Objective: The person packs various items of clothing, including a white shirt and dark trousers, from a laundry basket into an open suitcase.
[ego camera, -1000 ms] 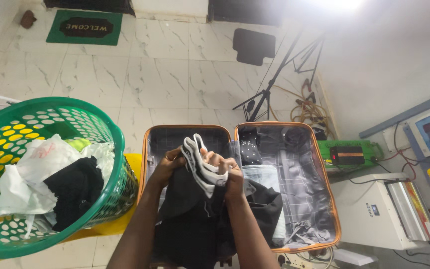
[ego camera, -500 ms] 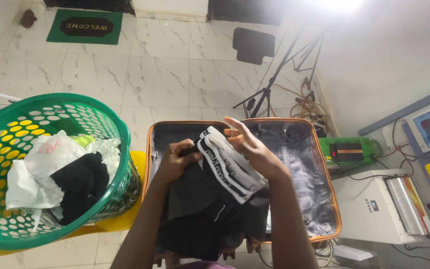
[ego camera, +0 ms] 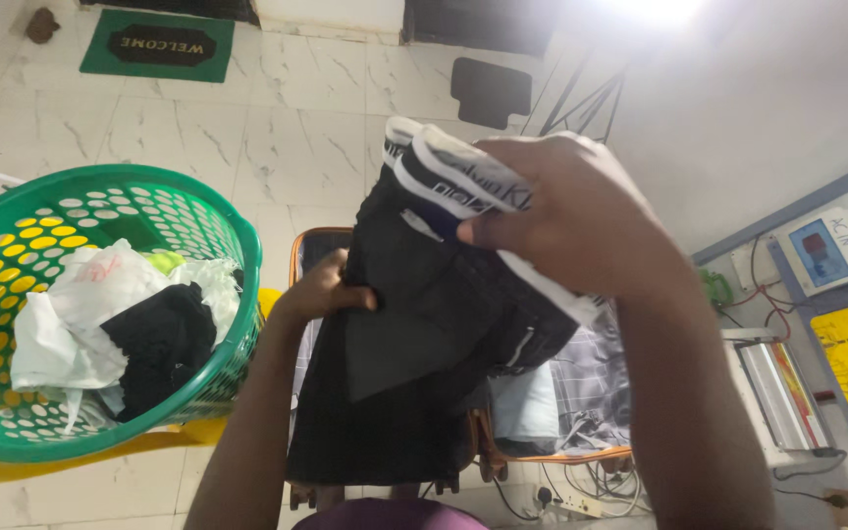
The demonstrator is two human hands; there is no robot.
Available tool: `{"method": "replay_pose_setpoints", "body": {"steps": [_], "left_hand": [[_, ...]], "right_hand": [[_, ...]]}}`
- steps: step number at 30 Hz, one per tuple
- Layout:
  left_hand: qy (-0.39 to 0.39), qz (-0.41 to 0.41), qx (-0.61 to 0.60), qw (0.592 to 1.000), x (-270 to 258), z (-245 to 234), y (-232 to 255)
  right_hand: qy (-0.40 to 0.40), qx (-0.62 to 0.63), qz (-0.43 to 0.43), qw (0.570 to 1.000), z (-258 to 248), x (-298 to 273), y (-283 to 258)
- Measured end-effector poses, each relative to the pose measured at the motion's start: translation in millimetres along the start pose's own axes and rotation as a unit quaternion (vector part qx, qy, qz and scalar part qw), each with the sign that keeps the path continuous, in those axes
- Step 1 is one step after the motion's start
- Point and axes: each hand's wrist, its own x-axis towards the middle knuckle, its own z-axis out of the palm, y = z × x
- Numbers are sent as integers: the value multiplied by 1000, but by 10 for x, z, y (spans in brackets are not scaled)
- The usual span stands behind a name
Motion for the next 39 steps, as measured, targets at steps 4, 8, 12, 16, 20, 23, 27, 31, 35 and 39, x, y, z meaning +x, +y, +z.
{"method": "replay_pose_setpoints", "body": {"steps": [4, 8, 12, 16, 20, 23, 27, 31, 35, 39], "left_hand": [[-9, 56, -72, 996, -127, 270, -494], [37, 145, 139, 979, -180, 278, -815], [26, -75, 84, 993, -505, 67, -709], [52, -82, -40, 995, -800, -133, 35], [13, -325, 110, 939, -517, -238, 2], [-61, -404, 293, 865, -345, -207, -688], [-49, -343, 331, 878, -177, -8, -1585], [45, -319, 479, 817, -43, 323, -1736], [119, -322, 518, 784, -295, 354, -1766], [336, -267, 565, 704, -801, 695, -2171]], "right_hand": [[39, -38, 28, 998, -318, -41, -150], [31, -74, 118, 990, -583, -146, -75], [73, -66, 141, 985, -818, -260, 490], [172, -51, 225, 958, -916, -548, 1443], [238, -14, 313, 920, -719, -897, 2436], [212, 55, 356, 909, -307, -1086, 3153], [126, 209, 332, 911, 625, -1385, 4248], [169, 321, 340, 868, 1362, -1485, 5271], [213, 260, 419, 844, 1587, -1511, 5750], [215, 92, 427, 874, 1899, -1475, 5785]]}}
